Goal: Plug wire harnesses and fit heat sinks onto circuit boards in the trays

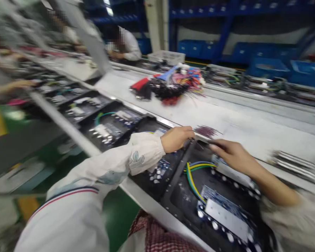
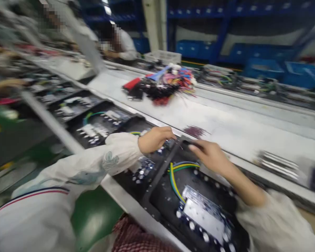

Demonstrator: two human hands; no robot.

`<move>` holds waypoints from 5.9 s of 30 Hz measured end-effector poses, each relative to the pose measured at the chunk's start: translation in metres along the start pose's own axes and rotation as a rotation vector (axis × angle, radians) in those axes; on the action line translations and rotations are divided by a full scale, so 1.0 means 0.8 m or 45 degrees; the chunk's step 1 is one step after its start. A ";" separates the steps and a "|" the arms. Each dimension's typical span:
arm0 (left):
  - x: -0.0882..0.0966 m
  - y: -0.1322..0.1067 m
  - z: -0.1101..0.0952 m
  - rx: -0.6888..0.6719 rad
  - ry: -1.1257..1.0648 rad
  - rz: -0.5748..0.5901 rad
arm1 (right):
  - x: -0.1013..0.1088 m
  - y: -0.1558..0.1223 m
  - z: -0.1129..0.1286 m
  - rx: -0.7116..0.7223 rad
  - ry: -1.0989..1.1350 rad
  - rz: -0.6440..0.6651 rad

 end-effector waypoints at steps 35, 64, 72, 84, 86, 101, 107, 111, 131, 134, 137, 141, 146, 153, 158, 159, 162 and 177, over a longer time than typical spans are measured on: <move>-0.184 0.134 -0.049 0.286 -0.767 0.360 | -0.019 -0.072 -0.156 -0.401 0.112 0.051; -0.181 0.136 -0.050 0.273 -0.868 0.398 | -0.018 -0.075 -0.156 -0.405 0.295 0.036; -0.181 0.137 -0.051 0.278 -0.857 0.402 | -0.017 -0.075 -0.156 -0.435 0.280 0.042; -0.185 0.147 -0.052 0.205 -0.768 0.519 | -0.014 -0.074 -0.160 -0.491 0.405 0.124; -0.187 0.147 -0.051 0.216 -0.777 0.522 | -0.012 -0.074 -0.162 -0.486 0.431 0.166; -0.183 0.141 -0.047 0.265 -0.885 0.629 | -0.012 -0.066 -0.163 -0.443 0.525 0.316; -0.188 0.141 -0.048 0.238 -0.821 0.601 | -0.014 -0.063 -0.159 -0.378 0.538 0.304; -0.163 0.146 -0.051 0.186 -0.689 0.612 | -0.017 -0.064 -0.164 -0.377 0.491 0.316; -0.138 0.002 -0.140 0.026 -0.360 0.351 | -0.059 -0.170 -0.026 -0.440 0.037 0.139; -0.152 0.001 -0.135 0.223 -0.624 0.413 | -0.066 -0.180 -0.031 -0.490 -0.053 0.085; -0.160 0.000 -0.135 0.298 -0.719 0.422 | -0.073 -0.180 -0.034 -0.468 -0.118 0.052; -0.165 -0.002 -0.134 0.321 -0.776 0.434 | -0.076 -0.175 -0.041 -0.452 -0.120 0.118; -0.168 -0.002 -0.133 0.321 -0.799 0.432 | -0.071 -0.173 -0.045 -0.365 -0.208 0.273; -0.172 -0.003 -0.132 0.329 -0.819 0.395 | -0.071 -0.178 -0.046 -0.447 -0.368 0.323; -0.173 -0.002 -0.131 0.293 -0.806 0.384 | -0.077 -0.180 -0.048 -0.389 -0.155 0.163; -0.173 -0.002 -0.131 0.285 -0.805 0.387 | -0.077 -0.181 -0.048 -0.379 -0.094 0.123; -0.169 0.002 -0.132 0.248 -0.784 0.418 | -0.077 -0.183 -0.047 -0.324 0.029 0.017; -0.163 0.029 -0.149 -0.091 -0.369 0.686 | -0.073 -0.185 -0.042 -0.433 0.297 -0.059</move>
Point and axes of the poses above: each hand's wrist, its own y-axis towards the middle knuckle, its own x-axis out of the back of the hand, z = x × y, the point moved 3 cm from there along y, towards the middle knuckle
